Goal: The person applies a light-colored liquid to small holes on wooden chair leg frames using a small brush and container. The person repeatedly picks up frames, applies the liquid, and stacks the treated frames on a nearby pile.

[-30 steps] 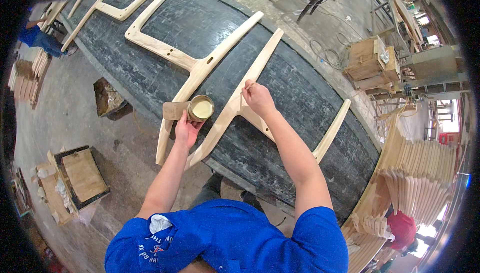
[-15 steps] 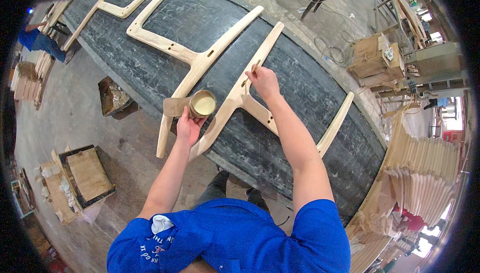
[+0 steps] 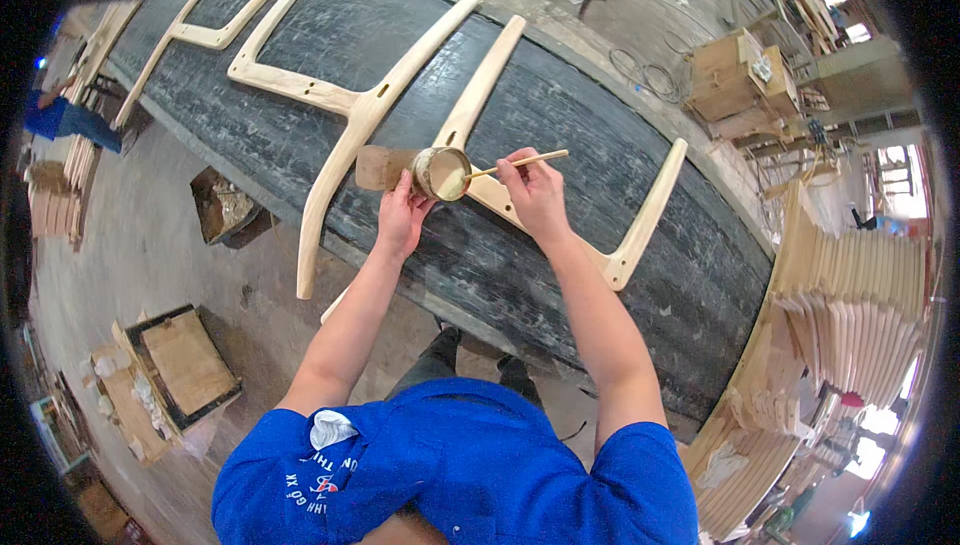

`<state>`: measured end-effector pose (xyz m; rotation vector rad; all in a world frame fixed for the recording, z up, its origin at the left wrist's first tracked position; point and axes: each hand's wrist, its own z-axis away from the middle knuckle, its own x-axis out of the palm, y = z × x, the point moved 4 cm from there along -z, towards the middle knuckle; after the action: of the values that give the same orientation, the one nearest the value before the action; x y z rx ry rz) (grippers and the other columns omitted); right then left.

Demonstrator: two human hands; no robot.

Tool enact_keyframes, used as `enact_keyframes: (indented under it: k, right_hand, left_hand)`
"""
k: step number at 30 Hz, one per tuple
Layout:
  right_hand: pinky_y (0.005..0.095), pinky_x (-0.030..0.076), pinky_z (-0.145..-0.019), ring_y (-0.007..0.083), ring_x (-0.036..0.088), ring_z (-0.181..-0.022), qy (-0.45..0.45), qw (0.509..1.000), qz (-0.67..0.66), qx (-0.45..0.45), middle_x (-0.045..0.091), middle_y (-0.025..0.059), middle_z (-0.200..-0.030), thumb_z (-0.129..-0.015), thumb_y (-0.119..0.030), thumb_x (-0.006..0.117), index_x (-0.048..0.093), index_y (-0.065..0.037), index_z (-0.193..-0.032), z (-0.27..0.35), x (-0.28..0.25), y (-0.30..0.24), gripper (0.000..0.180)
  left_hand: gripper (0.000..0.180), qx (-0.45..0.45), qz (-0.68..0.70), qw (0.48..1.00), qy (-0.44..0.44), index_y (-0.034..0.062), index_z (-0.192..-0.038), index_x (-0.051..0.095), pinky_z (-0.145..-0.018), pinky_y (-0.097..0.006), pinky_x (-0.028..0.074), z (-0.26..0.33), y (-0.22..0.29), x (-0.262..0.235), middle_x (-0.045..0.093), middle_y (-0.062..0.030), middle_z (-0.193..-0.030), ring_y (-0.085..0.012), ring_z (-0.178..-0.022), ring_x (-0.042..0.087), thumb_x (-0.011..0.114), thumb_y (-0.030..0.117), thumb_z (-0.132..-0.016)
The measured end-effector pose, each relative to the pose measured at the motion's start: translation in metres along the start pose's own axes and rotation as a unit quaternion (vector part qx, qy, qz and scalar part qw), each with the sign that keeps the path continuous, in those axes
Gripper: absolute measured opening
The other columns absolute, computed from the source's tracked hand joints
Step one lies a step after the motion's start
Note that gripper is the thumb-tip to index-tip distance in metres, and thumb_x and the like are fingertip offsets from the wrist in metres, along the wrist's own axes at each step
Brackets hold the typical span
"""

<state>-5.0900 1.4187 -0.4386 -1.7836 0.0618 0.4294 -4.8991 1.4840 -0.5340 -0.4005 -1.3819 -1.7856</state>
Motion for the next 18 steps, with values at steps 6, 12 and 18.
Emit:
enact_keyframes:
  k: [6, 12, 18]
  right_hand:
    - [0.0247, 0.049, -0.055, 0.0129, 0.061, -0.062, 0.098, 0.93, -0.309, 0.173, 0.063, 0.0084, -0.074, -0.091, -0.015, 0.056, 0.053, -0.004, -0.083, 0.032, -0.034, 0.044, 0.013]
    - [0.0263, 0.05, -0.065, 0.0147, 0.062, -0.075, 0.075, 0.913, -0.378, 0.134, 0.064, 0.0091, -0.082, -0.088, -0.008, 0.058, 0.056, -0.001, -0.092, 0.053, -0.053, 0.034, 0.008]
    - [0.0293, 0.049, -0.056, 0.016, 0.06, -0.066, 0.179, 0.818, -0.449, 0.312, 0.062, 0.0085, -0.075, -0.087, -0.015, 0.06, 0.054, -0.006, -0.083, 0.072, -0.052, 0.077, 0.012]
  left_hand:
    - [0.033, -0.039, -0.004, 0.999, -0.026, 0.0079, -0.117, 0.05, -0.089, -0.037, 0.045, 0.018, -0.019, 0.036, 0.058, -0.0048, -0.112, -0.0172, -0.102, 0.056, 0.041, 0.033, -0.097]
    - [0.036, -0.036, 0.034, 0.999, -0.011, 0.0062, -0.12, 0.047, -0.092, -0.038, 0.045, 0.024, -0.033, 0.035, 0.055, -0.0068, -0.118, -0.0184, -0.106, 0.056, 0.041, 0.033, -0.097]
    - [0.035, -0.055, 0.063, 0.995, -0.048, 0.0068, -0.121, 0.046, -0.092, -0.039, 0.045, 0.024, -0.063, 0.056, 0.055, -0.0071, -0.117, -0.0201, -0.106, 0.055, 0.041, 0.032, -0.097]
